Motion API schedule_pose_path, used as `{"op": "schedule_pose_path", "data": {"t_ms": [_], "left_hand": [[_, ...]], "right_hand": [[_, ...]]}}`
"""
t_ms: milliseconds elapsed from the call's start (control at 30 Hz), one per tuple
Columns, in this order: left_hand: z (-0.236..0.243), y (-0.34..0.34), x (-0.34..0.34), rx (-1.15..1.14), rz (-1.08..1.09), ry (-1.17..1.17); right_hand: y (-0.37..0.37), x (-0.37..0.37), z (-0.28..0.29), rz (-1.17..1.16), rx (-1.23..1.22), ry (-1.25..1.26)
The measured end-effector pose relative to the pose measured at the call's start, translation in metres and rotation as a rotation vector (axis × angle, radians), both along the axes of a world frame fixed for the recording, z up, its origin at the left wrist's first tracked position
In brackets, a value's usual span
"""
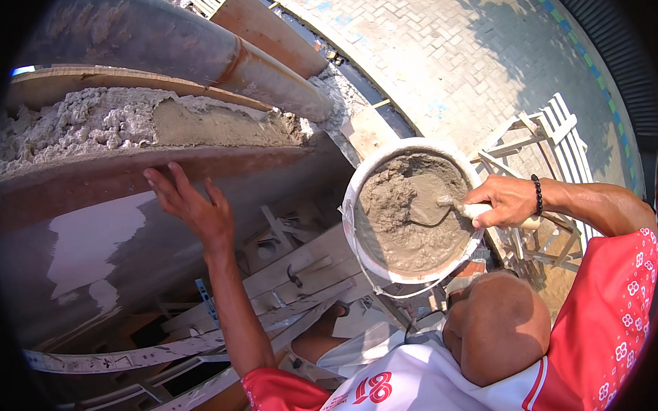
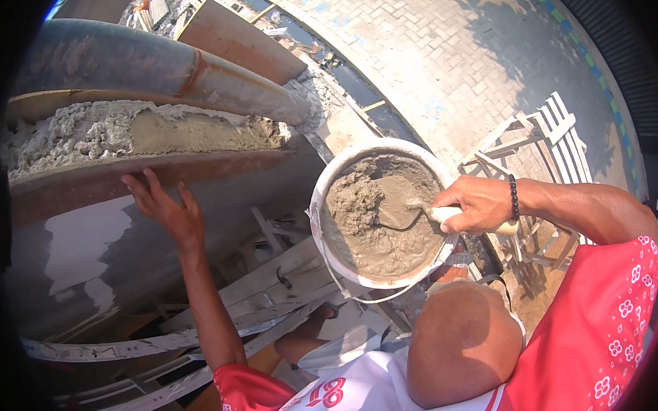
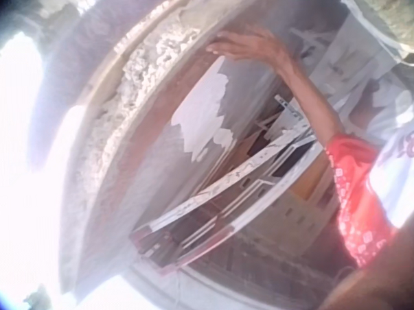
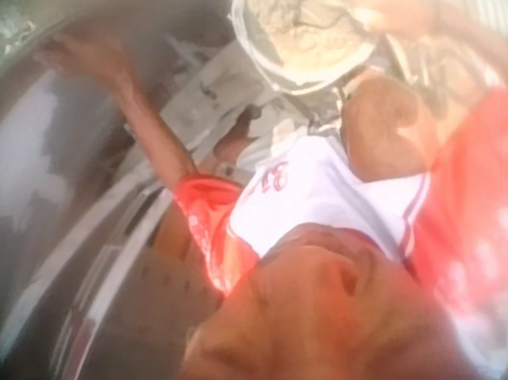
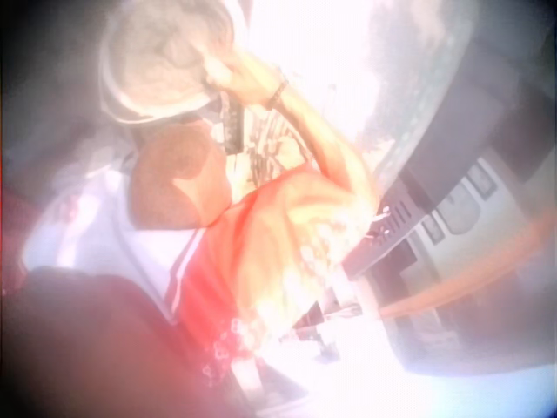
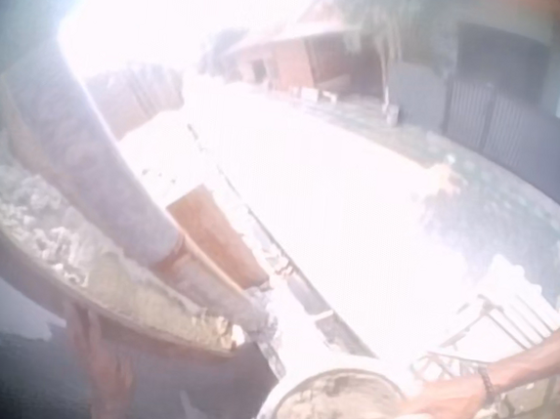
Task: The person scoops cement from a bucket using a trowel and applies it to a curved surface, smoothing it with the trowel. The person repeatedly scoops and spreads the cement along the curved structure.
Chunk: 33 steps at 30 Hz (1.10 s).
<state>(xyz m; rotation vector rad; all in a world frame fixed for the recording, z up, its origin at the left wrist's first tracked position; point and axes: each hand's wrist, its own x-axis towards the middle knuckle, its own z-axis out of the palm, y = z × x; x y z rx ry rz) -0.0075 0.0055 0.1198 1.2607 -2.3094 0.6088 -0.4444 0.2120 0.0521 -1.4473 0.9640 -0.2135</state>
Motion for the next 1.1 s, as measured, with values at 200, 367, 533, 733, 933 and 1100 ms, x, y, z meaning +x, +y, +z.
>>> {"op": "schedule_pose_path", "data": {"t_ms": [200, 367, 533, 733, 933, 1100], "left_hand": [[0.005, 0.002, 0.001, -0.004, 0.011, -0.014], [0.005, 0.004, 0.000, -0.001, 0.012, -0.035], [0.005, 0.007, 0.006, 0.021, 0.051, -0.033], [0.011, 0.006, -0.002, 0.029, 0.069, -0.028], [0.026, 0.012, 0.013, 0.051, 0.045, -0.085], [0.029, 0.015, 0.015, 0.090, 0.039, -0.092]], "right_hand": [[0.012, -0.010, 0.000, -0.079, 0.034, -0.022], [0.036, -0.023, -0.005, -0.137, 0.102, -0.034], [0.040, -0.008, 0.020, -0.236, 0.239, -0.113], [-0.001, 0.040, 0.049, -0.340, 0.249, -0.484], [-0.062, 0.128, 0.088, -0.321, 0.351, -0.877], [-0.081, 0.176, 0.109, -0.382, 0.315, -0.956]]}}
